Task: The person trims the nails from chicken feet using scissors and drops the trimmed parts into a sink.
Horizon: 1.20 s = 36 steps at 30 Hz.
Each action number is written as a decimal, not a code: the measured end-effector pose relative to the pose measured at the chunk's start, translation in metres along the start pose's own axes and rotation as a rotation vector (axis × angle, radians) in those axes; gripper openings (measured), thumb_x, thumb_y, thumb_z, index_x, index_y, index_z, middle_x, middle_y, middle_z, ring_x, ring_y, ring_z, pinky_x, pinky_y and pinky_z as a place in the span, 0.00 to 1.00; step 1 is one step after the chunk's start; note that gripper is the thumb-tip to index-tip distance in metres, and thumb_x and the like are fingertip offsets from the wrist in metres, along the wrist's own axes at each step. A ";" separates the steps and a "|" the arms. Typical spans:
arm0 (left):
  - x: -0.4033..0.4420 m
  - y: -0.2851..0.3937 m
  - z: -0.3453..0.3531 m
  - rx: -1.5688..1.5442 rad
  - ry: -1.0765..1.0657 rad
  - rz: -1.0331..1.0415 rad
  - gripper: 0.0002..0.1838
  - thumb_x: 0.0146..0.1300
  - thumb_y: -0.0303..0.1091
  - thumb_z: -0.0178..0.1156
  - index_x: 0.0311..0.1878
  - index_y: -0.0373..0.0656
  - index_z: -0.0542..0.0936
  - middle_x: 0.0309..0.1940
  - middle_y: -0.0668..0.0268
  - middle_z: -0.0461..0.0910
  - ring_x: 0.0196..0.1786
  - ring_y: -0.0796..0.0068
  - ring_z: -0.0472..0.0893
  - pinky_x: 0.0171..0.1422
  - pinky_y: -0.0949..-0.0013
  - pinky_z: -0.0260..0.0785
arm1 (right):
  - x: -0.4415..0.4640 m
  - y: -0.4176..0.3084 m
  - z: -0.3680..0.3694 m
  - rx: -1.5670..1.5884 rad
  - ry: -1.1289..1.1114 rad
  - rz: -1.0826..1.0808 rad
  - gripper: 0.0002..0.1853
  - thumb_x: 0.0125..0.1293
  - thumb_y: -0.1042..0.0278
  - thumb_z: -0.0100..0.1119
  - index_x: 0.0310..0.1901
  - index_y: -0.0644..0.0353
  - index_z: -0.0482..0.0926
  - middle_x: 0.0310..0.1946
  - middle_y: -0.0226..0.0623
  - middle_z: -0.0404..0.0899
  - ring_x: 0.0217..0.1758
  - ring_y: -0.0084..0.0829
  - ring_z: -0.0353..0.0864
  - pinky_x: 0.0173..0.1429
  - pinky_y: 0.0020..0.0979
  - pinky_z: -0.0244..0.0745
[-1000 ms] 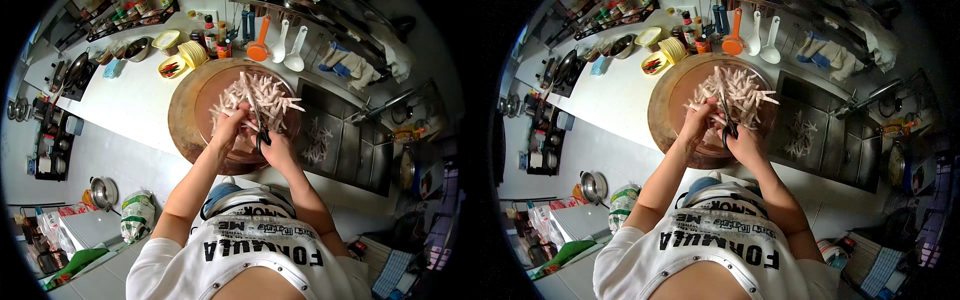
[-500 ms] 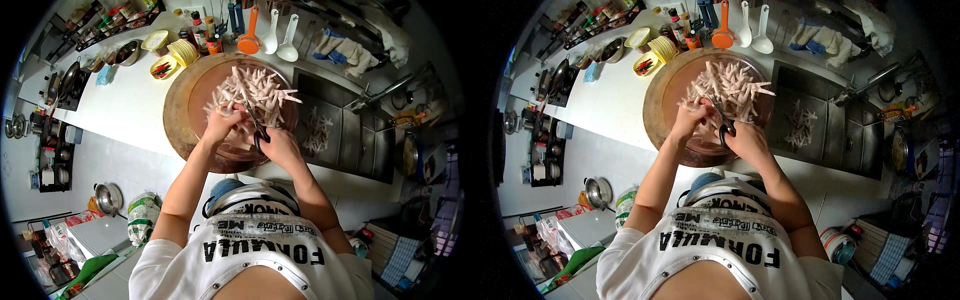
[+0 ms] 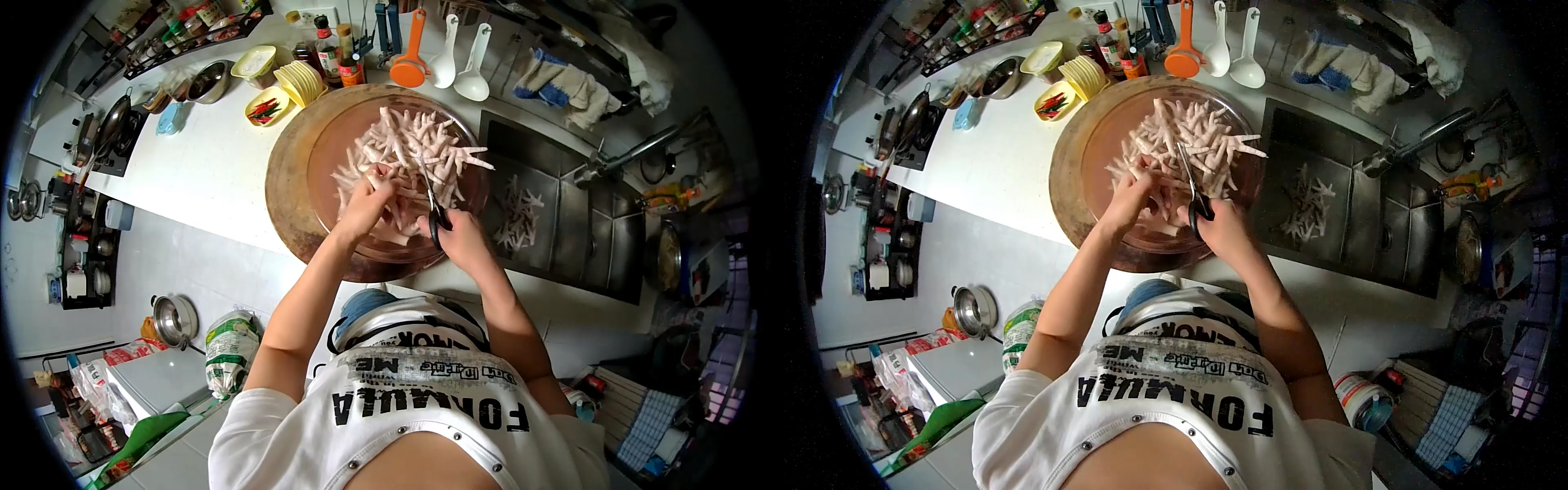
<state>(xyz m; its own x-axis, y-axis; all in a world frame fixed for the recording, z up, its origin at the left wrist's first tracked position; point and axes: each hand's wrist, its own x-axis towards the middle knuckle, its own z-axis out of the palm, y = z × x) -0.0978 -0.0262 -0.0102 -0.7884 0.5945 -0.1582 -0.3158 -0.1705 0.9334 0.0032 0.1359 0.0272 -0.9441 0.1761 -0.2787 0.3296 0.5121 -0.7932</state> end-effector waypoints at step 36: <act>-0.010 -0.010 -0.007 0.695 0.151 0.210 0.11 0.55 0.34 0.55 0.37 0.37 0.70 0.23 0.59 0.74 0.26 0.69 0.74 0.33 0.66 0.67 | -0.010 0.008 -0.003 -0.277 -0.039 -0.096 0.18 0.56 0.53 0.60 0.28 0.64 0.78 0.15 0.44 0.71 0.19 0.35 0.73 0.28 0.34 0.65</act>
<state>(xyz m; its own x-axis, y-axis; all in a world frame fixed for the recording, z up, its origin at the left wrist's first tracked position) -0.0903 -0.0356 -0.0202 -0.8750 0.4814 0.0508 0.2175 0.2973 0.9297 0.0153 0.1411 0.0250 -0.9684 0.0860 -0.2342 0.2202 0.7361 -0.6401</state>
